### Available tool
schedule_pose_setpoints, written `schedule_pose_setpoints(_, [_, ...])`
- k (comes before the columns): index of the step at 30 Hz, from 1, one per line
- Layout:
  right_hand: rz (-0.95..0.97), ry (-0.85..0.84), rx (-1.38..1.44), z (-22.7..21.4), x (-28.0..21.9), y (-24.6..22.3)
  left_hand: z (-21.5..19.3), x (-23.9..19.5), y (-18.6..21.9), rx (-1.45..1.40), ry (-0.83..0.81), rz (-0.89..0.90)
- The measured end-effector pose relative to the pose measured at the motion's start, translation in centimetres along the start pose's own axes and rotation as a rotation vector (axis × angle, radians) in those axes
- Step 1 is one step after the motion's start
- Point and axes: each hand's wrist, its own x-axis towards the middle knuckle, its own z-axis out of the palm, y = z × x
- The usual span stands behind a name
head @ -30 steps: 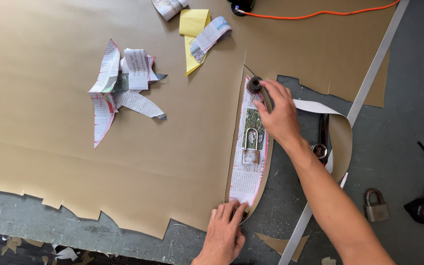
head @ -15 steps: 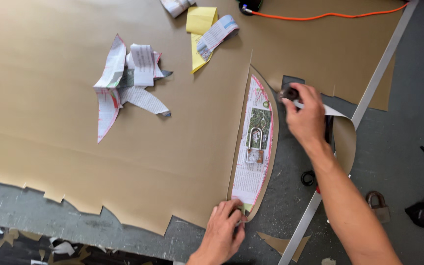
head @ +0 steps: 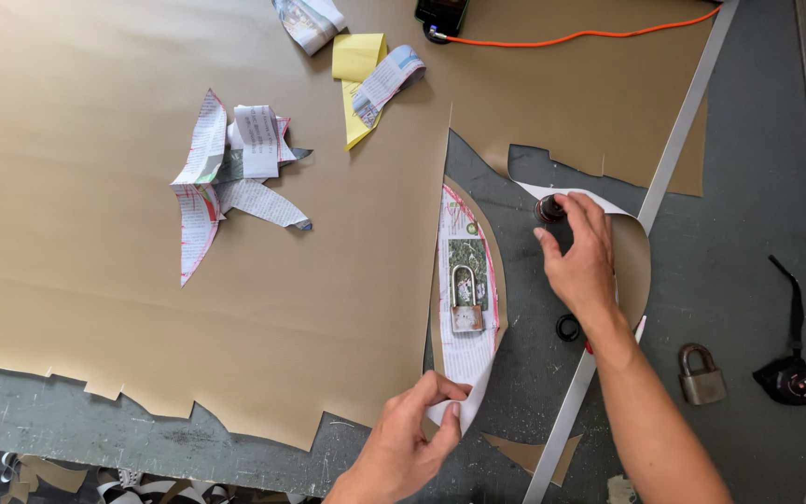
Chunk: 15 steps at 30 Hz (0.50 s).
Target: The person uses a metal ruler and pencil to mark a straight line on a large sheet of cardboard. They then use scissors to cut along the marked line, following a curved paper template placed on the cardboard. The person secures the template with a padlock and a jar, then cuts the cardboard to match the template's shape.
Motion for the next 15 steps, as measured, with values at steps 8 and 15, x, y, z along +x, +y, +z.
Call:
schedule_pose_setpoints(8, [0.195,-0.713,0.349,-1.5,-6.6,-6.2,1.2,-1.6,-2.6,0.239,0.024,0.254])
schedule_pose_setpoints(15, [-0.033,-0.652,0.231,-1.2,-7.7,-8.2,1.7,-2.0,-4.4,0.279,-0.024,0.260])
